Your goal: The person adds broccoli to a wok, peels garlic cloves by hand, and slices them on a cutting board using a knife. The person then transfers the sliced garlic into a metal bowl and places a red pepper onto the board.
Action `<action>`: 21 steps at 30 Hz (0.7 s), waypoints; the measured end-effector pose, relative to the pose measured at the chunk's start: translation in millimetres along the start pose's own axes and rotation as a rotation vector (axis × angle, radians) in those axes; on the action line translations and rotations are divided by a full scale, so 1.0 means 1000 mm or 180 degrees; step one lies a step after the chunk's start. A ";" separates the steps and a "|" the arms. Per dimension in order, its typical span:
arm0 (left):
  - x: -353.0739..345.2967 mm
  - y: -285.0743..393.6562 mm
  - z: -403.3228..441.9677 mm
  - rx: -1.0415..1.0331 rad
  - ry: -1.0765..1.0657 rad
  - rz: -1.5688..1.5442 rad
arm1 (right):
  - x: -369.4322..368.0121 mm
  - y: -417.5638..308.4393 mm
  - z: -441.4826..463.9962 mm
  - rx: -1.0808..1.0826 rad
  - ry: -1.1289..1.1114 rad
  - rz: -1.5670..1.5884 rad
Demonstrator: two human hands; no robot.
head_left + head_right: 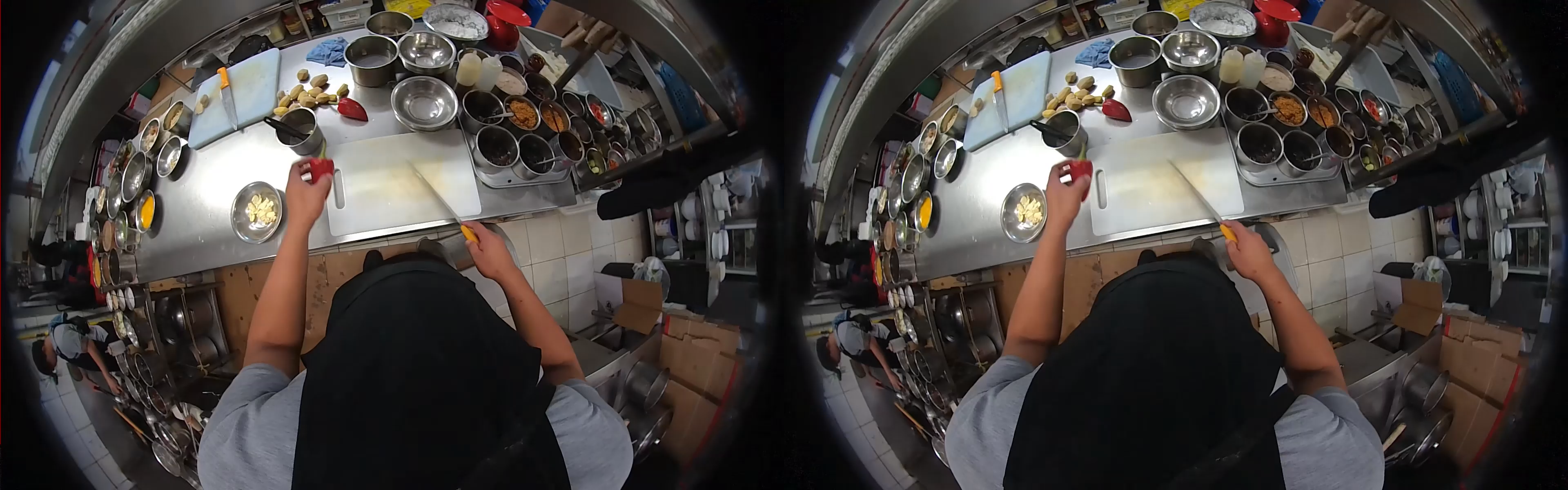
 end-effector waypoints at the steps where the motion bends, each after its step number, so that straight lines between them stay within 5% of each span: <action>1: -0.006 -0.006 -0.011 0.0064 -0.0115 0.0005 | 0.002 -0.005 0.002 -0.0030 0.0023 0.0039; 6: -0.023 -0.013 -0.041 0.0494 -0.0288 -0.0323 | -0.002 -0.063 0.029 0.0107 0.0117 -0.0709; 8: -0.028 -0.006 -0.043 0.0631 -0.0300 -0.0452 | 0.022 -0.110 0.021 0.1618 0.1243 -0.0341; 10: -0.031 -0.010 -0.040 0.0555 -0.0366 -0.0518 | 0.071 -0.170 -0.013 0.1794 -0.0231 0.1749; 11: -0.034 -0.015 -0.040 0.0488 -0.0420 -0.0568 | 0.100 -0.197 -0.038 0.2525 -0.0436 0.2664; 16: -0.049 -0.019 -0.041 0.0540 -0.0521 -0.0588 | 0.185 -0.264 -0.129 0.4624 -0.0020 0.2902; 21: -0.055 -0.028 -0.038 0.0586 -0.0660 -0.0730 | 0.195 -0.275 -0.140 0.5137 0.0177 0.2838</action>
Point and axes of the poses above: each hand's wrist, its own z-axis towards the middle knuckle, its own x-axis out of the back of the hand, y = z × x, the point moved 5 cm from there along z, towards the middle knuckle, and after that the axes turned 12 degrees about -x, right-handed, at the moved point
